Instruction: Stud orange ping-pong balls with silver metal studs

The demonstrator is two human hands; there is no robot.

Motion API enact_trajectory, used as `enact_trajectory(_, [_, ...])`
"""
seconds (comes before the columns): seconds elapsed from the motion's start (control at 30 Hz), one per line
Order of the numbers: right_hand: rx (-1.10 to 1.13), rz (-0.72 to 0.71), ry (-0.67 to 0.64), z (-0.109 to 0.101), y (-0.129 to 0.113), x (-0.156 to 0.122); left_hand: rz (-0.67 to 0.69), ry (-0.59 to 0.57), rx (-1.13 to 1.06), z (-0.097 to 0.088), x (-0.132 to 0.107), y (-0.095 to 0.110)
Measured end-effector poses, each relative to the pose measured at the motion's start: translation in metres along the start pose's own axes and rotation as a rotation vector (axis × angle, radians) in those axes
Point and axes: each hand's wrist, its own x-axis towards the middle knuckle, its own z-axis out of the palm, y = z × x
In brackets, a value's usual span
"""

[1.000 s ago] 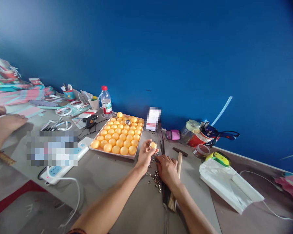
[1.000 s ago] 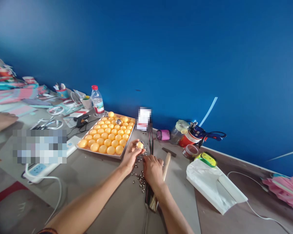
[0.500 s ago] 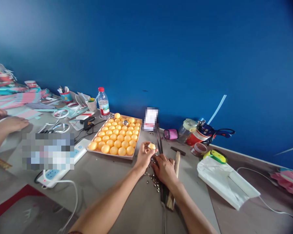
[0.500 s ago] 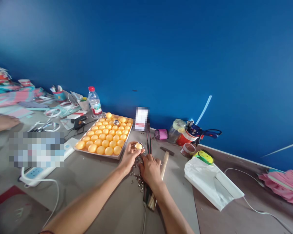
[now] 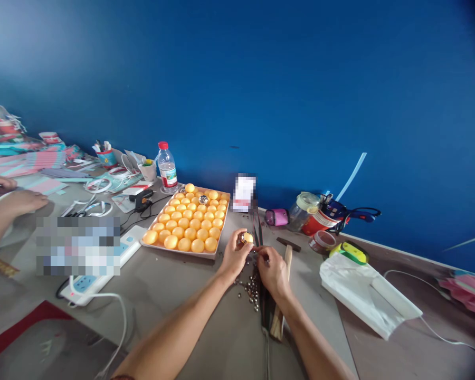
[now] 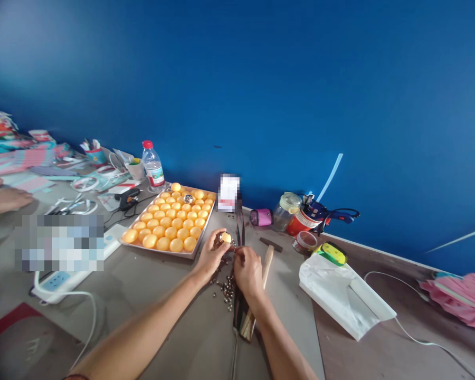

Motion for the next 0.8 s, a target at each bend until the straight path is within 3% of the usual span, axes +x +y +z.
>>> enact_trajectory(0.17, [0.302, 0.199, 0.069, 0.0001, 0.0016, 0.0038, -0.098, -0.031, -0.127, 0.0007, 0.0005, -0.0001])
enact_trajectory(0.3, [0.592, 0.325, 0.002, 0.0005, 0.0007, 0.0047, -0.162, -0.055, -0.300, 0.0027, -0.0007, 0.0008])
enact_trajectory(0.43, [0.815, 0.344, -0.043, 0.0038, 0.0002, 0.0050, -0.217, -0.074, -0.434, 0.0037, -0.0015, 0.0023])
enact_trajectory(0.57, [0.891, 0.362, -0.024, 0.0069, 0.0025, 0.0050, -0.249, -0.092, -0.480, 0.0031, -0.0016, 0.0028])
enact_trajectory(0.8, [0.810, 0.349, 0.004, 0.0059, 0.0037, 0.0047, -0.251, -0.108, -0.461, 0.0036, -0.0020, -0.0024])
